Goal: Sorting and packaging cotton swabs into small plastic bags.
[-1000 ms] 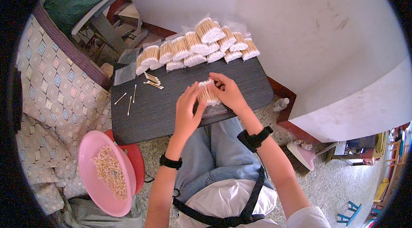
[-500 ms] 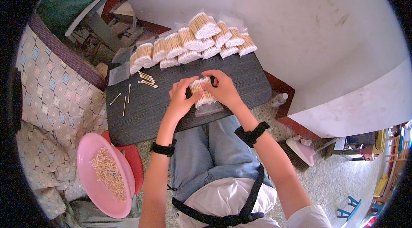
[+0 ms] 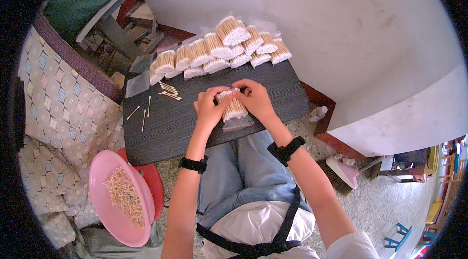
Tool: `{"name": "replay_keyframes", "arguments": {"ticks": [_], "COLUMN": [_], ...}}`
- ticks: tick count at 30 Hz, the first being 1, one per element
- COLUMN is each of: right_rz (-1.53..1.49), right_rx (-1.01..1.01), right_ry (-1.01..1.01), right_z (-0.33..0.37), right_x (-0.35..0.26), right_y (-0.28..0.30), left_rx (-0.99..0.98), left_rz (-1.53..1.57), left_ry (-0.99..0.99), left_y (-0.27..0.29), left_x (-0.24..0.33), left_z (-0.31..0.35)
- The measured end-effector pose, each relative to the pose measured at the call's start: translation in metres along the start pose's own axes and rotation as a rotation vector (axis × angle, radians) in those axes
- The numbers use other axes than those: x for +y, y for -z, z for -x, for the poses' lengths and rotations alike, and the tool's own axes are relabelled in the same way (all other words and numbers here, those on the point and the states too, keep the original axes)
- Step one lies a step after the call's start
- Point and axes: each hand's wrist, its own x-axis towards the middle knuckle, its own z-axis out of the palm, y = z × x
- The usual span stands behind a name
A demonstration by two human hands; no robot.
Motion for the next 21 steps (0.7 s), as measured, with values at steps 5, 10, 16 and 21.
{"name": "replay_keyframes", "arguments": {"ticks": [5,10,16,21], "right_rz": [-0.052,-0.042,0.005,0.182], "right_rx": [0.058,0.057,-0.175,-0.221], "right_ry": [-0.004,0.027,0.199,0.303], "right_z": [0.001,0.007,0.038,0.042], "right_x": [0.005,0.009,-0.01,-0.017], "right_y": [-0.005,-0.005,0.019,0.026], "left_rx": [0.02,0.079,0.068,-0.005], "left_rz": [-0.002,0.009,0.234,0.003], "left_ry": [0.003,-0.081,-0.258,-0.422], "left_y": [-0.005,-0.002,0.014,0.016], "left_x": [-0.001,-0.008,-0.017,-0.012], "left_z": [0.0,0.004,0.023,0.028]}}
